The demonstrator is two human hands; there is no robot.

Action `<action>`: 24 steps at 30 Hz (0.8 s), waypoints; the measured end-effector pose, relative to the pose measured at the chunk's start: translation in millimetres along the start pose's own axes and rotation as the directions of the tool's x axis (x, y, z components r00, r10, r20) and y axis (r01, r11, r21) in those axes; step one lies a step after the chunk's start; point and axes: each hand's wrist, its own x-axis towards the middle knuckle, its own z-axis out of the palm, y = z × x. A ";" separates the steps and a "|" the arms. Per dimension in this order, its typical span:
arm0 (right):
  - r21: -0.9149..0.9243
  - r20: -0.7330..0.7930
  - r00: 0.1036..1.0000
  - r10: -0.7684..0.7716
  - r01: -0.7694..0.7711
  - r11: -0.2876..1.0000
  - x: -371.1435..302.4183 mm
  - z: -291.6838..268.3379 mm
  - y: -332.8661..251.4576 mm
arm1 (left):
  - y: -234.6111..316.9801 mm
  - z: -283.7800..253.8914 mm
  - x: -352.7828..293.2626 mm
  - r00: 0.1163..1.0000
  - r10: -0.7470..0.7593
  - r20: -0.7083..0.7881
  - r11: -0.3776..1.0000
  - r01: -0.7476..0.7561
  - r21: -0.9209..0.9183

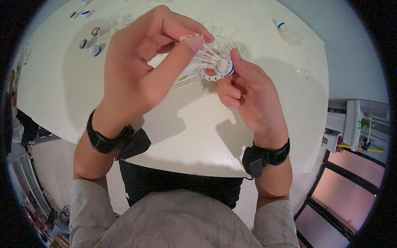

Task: Assembling shuttlecocks by inserting feathers into a base.

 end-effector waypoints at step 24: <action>-0.363 -0.028 0.980 -0.197 0.173 0.915 -4.9 6.8 1.9 | -2.2 -3.1 -0.1 0.994 -0.041 0.104 0.960 0.010 0.281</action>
